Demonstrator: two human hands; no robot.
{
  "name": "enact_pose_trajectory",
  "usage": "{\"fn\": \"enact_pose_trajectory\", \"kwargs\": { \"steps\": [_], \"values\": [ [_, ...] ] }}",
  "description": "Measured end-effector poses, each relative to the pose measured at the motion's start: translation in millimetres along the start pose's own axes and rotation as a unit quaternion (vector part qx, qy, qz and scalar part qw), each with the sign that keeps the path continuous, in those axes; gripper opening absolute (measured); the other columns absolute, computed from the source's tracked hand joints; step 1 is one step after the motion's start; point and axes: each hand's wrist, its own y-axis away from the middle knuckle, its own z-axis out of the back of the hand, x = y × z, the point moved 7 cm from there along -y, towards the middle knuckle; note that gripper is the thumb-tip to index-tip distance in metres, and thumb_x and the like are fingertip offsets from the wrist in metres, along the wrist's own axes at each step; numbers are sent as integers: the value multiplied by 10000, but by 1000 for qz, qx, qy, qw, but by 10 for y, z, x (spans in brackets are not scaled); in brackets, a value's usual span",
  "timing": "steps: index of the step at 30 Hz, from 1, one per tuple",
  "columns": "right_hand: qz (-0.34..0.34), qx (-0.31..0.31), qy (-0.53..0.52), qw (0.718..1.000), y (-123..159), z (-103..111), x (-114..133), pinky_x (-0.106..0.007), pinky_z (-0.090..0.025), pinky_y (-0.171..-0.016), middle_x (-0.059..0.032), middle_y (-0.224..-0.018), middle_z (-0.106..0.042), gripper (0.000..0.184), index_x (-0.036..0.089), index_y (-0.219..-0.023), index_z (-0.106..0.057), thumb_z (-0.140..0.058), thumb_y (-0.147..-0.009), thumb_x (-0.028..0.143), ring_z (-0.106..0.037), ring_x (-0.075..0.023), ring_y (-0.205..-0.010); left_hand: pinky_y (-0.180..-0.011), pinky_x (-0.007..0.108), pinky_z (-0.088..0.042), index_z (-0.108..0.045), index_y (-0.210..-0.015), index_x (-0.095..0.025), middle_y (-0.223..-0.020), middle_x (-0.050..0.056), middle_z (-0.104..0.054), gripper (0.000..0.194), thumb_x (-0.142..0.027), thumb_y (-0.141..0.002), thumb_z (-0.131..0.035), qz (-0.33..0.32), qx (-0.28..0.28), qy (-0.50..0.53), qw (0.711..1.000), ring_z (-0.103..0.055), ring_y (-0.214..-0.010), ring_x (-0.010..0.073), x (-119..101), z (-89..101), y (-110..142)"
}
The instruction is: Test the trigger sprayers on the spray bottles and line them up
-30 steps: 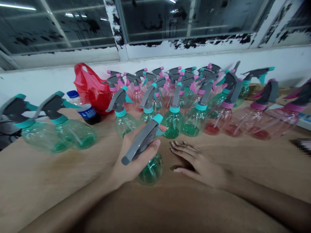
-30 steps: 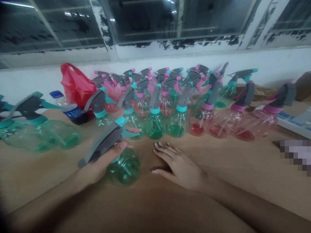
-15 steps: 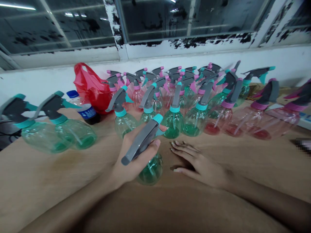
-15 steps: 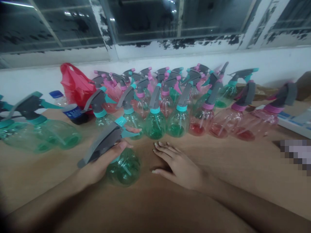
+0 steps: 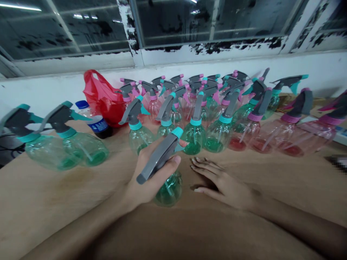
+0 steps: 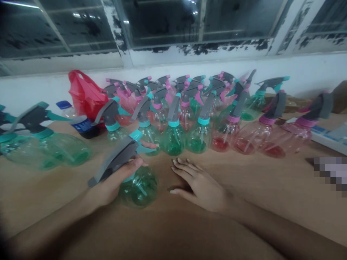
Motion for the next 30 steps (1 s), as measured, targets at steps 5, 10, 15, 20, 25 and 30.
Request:
{"fn": "enact_pose_trajectory", "kwargs": {
  "steps": [5,10,15,20,25,30],
  "values": [
    [2,-5,0,1000,2,-10,-8,-458,-296,-1078,-65,-1407,-412,600,211,-1374,-348,-469,-860,498,-322,-223,-1317,-635,320,-489,-542,-840,-248,-719,-3,-597,60,-276,-799,-508,-42,18,-36,998,-609,-686,193,-117,44,-13],
    [6,-5,-3,1000,-3,7,11,-470,-298,-1074,-70,-1404,-416,587,213,-1372,-350,-467,-865,486,-327,-227,-1315,-605,316,-482,-553,-855,-252,-709,-6,-595,96,-284,-779,-505,-33,6,-49,998,-582,-625,183,-125,57,-8],
    [11,-2,3,1000,-6,-1,7,-486,-294,-1073,-77,-1406,-412,598,211,-1380,-336,-460,-866,492,-322,-235,-1317,-526,300,-462,-577,-1023,-271,-636,-20,-593,253,-304,-782,-508,3,-4,-33,999,-561,-539,173,-79,16,11],
    [16,-18,5,1000,6,16,55,-485,-297,-1070,-68,-1391,-435,592,231,-1380,-334,-469,-863,487,-338,-231,-1309,-593,303,-521,-556,-1078,-262,-721,-7,-653,291,-279,-789,-528,0,2,-25,1000,-624,-614,174,-87,10,17],
    [-2,-17,-37,999,-9,105,313,-446,-377,-1024,-60,-1370,-461,592,245,-1359,-355,-493,-845,504,-420,-225,-1254,-833,301,-526,-536,-1058,-244,-1118,28,-630,269,-257,-791,-567,-38,1,-20,999,-646,-870,165,-188,82,74],
    [-4,-31,-62,998,-219,218,737,-419,-452,-945,-78,-1279,-543,662,225,-1322,-391,-550,-777,565,-527,-238,-1143,-815,321,-529,-504,-1125,-246,-1050,31,-655,331,-291,-804,-569,-24,4,-69,997,-650,-902,192,-130,249,239]
  ]
}}
